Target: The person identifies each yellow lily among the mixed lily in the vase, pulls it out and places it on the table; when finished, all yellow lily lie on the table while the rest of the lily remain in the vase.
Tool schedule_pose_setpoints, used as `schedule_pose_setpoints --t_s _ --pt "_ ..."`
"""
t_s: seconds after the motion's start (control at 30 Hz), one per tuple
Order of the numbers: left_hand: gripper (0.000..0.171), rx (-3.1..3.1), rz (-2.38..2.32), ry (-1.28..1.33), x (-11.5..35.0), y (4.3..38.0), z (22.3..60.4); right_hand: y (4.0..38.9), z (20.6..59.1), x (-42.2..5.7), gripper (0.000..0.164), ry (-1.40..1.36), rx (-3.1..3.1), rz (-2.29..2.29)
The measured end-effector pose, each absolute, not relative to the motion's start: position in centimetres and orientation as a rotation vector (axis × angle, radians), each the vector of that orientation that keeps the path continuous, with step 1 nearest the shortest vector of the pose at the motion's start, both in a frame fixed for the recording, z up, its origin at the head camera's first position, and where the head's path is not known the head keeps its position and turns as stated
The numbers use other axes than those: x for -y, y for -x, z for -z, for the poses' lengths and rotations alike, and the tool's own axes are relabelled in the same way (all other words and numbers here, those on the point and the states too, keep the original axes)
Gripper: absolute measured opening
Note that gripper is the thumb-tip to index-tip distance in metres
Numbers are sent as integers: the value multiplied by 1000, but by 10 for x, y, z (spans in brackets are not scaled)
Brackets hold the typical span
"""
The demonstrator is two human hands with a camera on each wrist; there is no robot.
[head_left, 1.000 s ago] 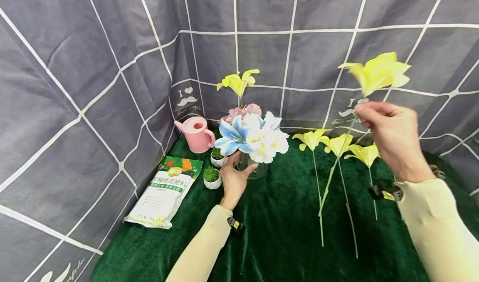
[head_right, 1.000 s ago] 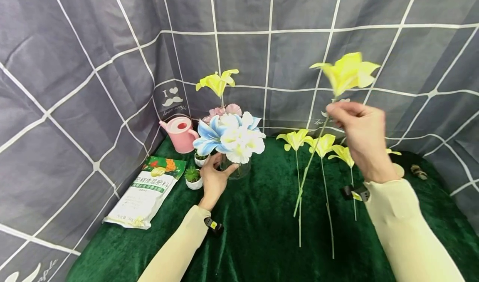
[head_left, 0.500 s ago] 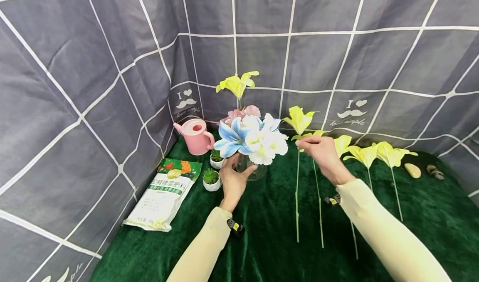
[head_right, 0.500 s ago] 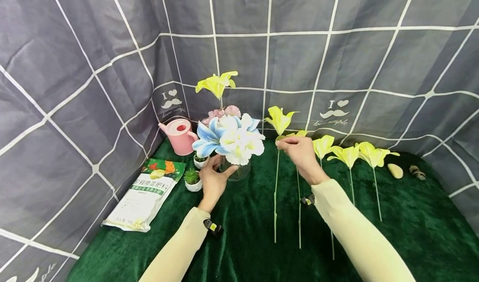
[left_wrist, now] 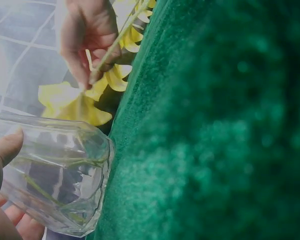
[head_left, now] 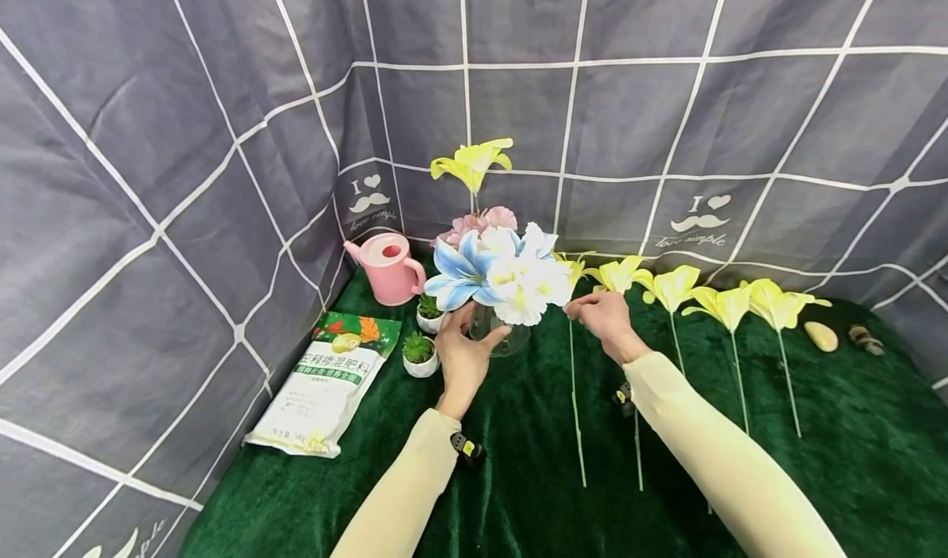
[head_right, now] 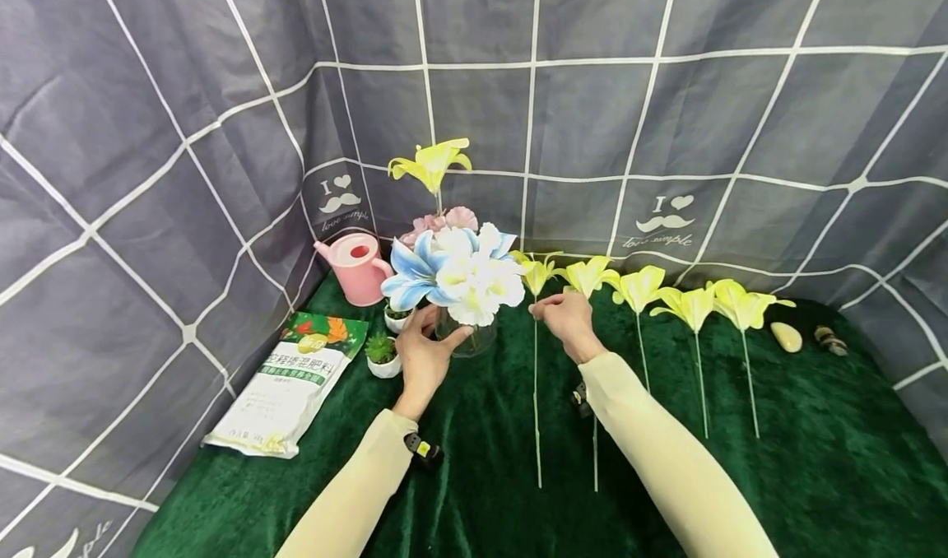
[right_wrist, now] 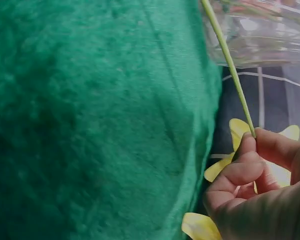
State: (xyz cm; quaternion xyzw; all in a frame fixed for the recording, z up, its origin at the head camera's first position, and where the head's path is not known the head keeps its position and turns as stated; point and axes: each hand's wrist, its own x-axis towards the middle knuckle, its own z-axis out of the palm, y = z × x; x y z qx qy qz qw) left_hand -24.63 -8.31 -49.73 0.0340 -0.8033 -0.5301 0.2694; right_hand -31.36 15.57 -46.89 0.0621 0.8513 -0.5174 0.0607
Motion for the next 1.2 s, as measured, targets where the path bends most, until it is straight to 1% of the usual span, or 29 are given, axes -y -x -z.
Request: schedule_pose_setpoints --t_s 0.2,0.4,0.7,0.9,1.1,1.2 --pt "66 2167 1444 -106 83 246 498 317 479 -150 24 -241 -2593 1482" --pt "67 2166 1443 -101 83 247 499 320 481 -147 20 -269 -2630 1406" --pt "66 2158 1452 -99 83 246 500 314 474 -147 27 -326 -2568 1400" --pt "64 2147 1454 -90 83 247 501 298 456 -154 31 -229 -2620 1406" --pt "65 2145 1442 -75 84 248 503 281 422 -162 34 -169 -2619 1524" --pt "66 2141 1446 -72 84 248 503 275 404 -166 39 -147 -2619 1564"
